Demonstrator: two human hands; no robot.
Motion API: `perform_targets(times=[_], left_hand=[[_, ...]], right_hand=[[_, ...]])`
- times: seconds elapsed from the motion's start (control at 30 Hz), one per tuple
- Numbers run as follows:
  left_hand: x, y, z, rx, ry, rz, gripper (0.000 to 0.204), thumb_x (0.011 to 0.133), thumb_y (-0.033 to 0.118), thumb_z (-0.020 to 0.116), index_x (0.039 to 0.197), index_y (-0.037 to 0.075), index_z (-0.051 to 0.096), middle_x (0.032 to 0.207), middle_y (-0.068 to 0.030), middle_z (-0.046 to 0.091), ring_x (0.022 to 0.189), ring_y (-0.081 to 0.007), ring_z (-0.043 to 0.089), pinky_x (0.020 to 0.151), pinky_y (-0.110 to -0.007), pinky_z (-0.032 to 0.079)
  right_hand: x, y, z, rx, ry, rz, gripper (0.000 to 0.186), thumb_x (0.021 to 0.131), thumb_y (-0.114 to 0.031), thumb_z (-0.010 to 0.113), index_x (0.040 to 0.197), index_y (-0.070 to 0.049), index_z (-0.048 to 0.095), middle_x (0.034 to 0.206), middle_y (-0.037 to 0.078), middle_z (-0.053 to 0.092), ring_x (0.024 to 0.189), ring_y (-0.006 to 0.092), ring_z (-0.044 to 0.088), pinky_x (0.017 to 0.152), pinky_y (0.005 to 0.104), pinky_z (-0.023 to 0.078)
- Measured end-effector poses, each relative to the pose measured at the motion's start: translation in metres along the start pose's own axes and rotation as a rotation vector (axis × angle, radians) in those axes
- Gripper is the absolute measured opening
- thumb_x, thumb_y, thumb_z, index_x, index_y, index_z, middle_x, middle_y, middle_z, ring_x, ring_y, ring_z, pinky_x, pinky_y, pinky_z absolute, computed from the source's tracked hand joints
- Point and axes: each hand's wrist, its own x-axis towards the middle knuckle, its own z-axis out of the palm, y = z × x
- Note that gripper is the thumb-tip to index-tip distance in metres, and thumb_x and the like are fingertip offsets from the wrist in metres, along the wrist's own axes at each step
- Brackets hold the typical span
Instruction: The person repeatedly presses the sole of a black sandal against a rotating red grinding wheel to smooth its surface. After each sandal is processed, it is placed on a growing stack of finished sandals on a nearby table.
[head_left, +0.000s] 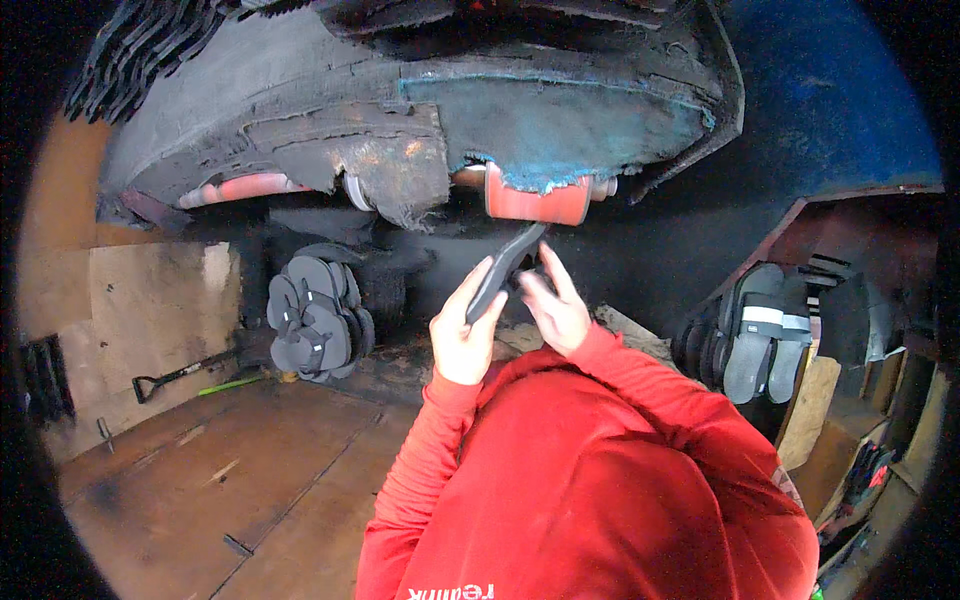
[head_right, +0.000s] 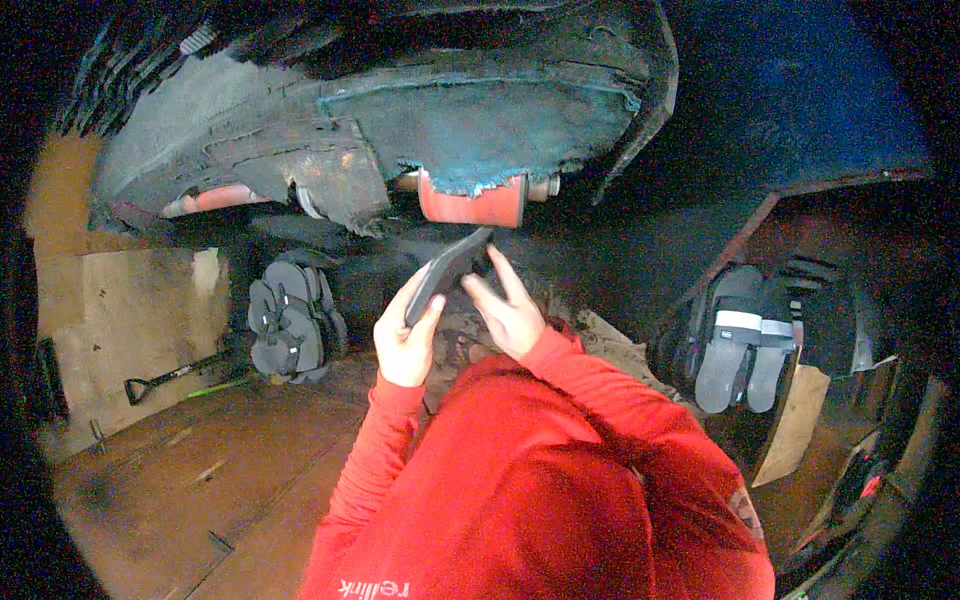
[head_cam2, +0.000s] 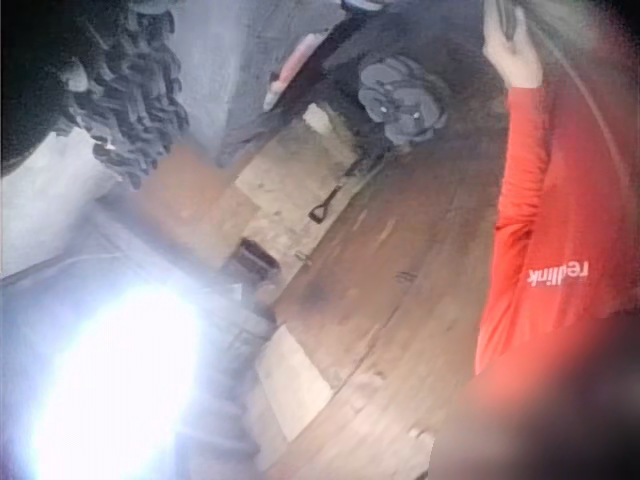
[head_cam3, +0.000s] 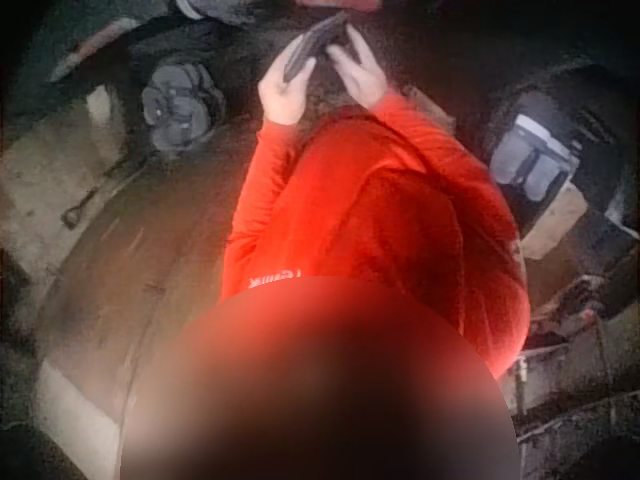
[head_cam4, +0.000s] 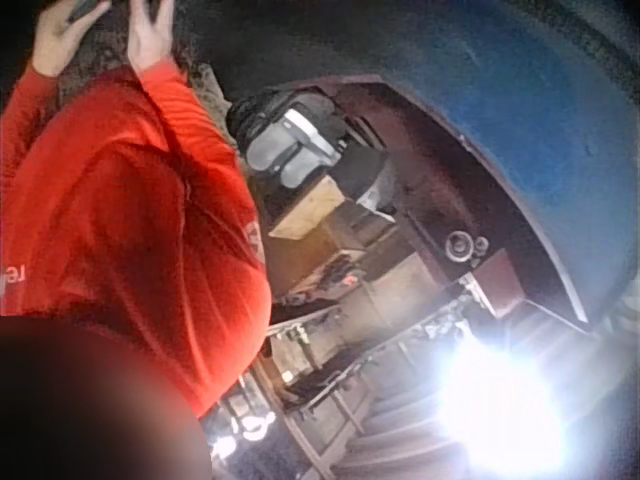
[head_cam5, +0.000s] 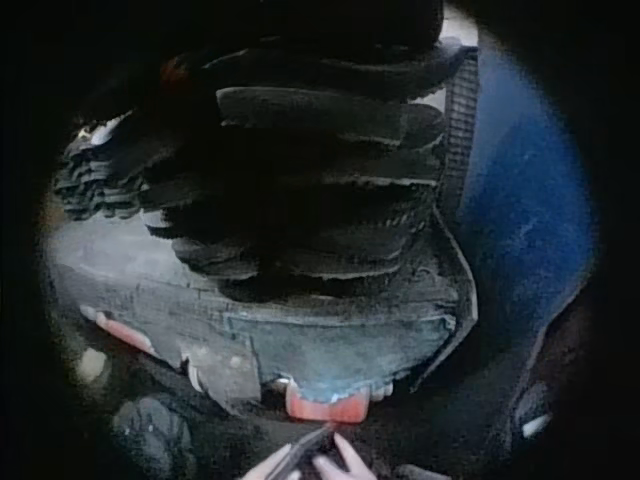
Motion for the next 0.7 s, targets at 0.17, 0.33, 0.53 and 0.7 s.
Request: perform_targets(times=[0.17, 0.33, 0.53, 0.7], left_hand=[[-0.01, 0.014, -0.023, 0.044, -0.087, -0.15, 0.04, 0.089, 0.003, 0.07, 0.128, -0.003, 0.061, 0.121, -0.017, 0.068, 0.109, -0.0203, 0.066, 0.095, -0.031, 0.051], [0.025, 0.052, -0.024, 0.476, -0.104, 0.226, 0.03, 0.089, 0.012, 0.071, 0.114, -0.002, 0.065, 0.098, -0.0195, 0.066, 0.089, -0.0363, 0.067, 0.084, -0.039, 0.053], [0.065, 0.052, 0.022, 0.524, -0.323, -0.223, 0.027, 0.092, 0.019, 0.067, 0.106, -0.004, 0.066, 0.087, -0.0246, 0.069, 0.083, -0.0417, 0.07, 0.07, -0.044, 0.055], [0.051, 0.053, 0.014, 0.421, -0.187, -0.12, 0.028, 0.09, 0.013, 0.064, 0.109, -0.007, 0.065, 0.087, -0.0279, 0.069, 0.084, -0.0412, 0.071, 0.071, -0.042, 0.056]], right_hand=[[0.026, 0.021, -0.003, 1.354, -0.03, 0.865, 0.065, 0.101, -0.048, 0.052, 0.155, -0.031, 0.02, 0.15, 0.019, 0.038, 0.133, 0.0366, 0.048, 0.1, 0.0641, 0.045], [0.062, 0.045, 0.021, 1.409, -0.249, 0.633, 0.069, 0.099, -0.018, 0.061, 0.148, -0.033, 0.015, 0.138, 0.008, 0.051, 0.106, 0.0313, 0.065, 0.078, 0.0553, 0.06], [0.047, 0.04, -0.016, 1.236, 0.041, 0.962, 0.046, 0.095, -0.024, 0.068, 0.135, -0.022, 0.045, 0.132, 0.009, 0.058, 0.118, 0.0332, 0.06, 0.093, 0.0606, 0.053], [0.049, 0.006, -0.029, 1.182, -0.076, 0.958, 0.041, 0.095, -0.025, 0.069, 0.132, -0.021, 0.052, 0.129, 0.008, 0.06, 0.123, 0.0323, 0.058, 0.095, 0.0653, 0.05]])
